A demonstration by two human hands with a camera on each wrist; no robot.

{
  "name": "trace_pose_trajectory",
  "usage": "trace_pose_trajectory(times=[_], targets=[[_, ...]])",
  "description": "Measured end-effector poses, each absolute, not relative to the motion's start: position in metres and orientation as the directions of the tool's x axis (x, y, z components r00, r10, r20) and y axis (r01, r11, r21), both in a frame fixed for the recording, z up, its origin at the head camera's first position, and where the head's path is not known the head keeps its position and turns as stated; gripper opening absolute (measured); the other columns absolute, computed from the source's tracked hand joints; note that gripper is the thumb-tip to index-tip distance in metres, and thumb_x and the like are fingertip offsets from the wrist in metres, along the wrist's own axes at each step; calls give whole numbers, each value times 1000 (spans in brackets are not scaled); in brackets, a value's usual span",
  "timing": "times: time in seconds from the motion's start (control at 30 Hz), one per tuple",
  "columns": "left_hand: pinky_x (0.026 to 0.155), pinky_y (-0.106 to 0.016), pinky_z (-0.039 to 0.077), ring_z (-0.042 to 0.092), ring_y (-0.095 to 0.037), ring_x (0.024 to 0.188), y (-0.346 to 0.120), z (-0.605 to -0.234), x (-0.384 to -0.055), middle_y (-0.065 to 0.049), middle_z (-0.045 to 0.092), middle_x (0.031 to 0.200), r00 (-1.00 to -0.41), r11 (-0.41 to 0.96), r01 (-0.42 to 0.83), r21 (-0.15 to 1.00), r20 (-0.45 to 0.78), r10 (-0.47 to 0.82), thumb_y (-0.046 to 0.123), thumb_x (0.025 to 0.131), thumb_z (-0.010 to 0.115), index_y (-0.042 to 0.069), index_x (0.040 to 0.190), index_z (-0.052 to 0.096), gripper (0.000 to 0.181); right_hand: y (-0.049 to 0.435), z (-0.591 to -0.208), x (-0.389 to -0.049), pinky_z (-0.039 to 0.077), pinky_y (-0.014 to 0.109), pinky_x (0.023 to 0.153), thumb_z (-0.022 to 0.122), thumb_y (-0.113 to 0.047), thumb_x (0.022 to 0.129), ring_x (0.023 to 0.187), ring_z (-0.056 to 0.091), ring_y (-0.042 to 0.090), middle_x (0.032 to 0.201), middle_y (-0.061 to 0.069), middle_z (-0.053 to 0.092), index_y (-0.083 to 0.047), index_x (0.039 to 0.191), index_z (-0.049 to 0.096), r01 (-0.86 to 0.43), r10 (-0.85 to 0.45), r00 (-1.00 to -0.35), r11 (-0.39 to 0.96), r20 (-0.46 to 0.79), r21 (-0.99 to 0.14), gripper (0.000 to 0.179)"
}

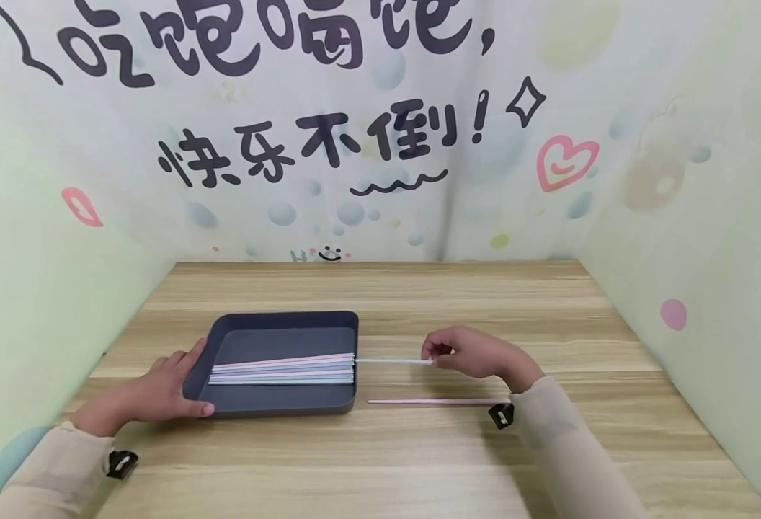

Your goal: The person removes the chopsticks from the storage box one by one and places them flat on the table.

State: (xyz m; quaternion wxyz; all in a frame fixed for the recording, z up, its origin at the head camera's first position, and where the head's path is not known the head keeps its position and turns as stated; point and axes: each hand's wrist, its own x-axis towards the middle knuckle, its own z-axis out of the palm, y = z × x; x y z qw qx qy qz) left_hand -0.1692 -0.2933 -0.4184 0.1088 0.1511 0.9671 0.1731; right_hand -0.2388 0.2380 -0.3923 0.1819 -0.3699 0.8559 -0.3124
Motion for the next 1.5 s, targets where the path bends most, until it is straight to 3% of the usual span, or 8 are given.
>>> trace_pose_trajectory(times=[0.1, 0.47, 1.5], targets=[[92, -67, 37, 35, -59, 120, -293, -418, -169, -42, 35, 135, -930, 894, 256, 369, -158, 331, 60, 75, 78, -9, 154, 5, 127, 245, -398, -237, 44, 28, 70, 58, -2, 98, 76, 51, 10, 90, 7, 63, -8, 99, 66, -511, -746, -660, 533, -90, -674, 10], [92, -65, 38, 37, -57, 117, -293, -417, -170, -42, 35, 135, -932, 898, 244, 367, -168, 322, 61, 75, 78, -10, 153, 6, 128, 255, -412, -228, 43, 28, 72, 58, 2, 96, 77, 51, 8, 83, -5, 58, -12, 94, 65, -487, -732, -662, 586, -164, -647, 16], [91, -65, 39, 38, -56, 117, -292, -419, -170, -41, 35, 136, -933, 901, 244, 357, -168, 319, 62, 75, 78, -8, 154, 5, 129, 252, -425, -221, 43, 26, 69, 59, 5, 92, 72, 49, 5, 80, -9, 57, -16, 92, 65, -529, -746, -655, 567, -120, -631, 22]])
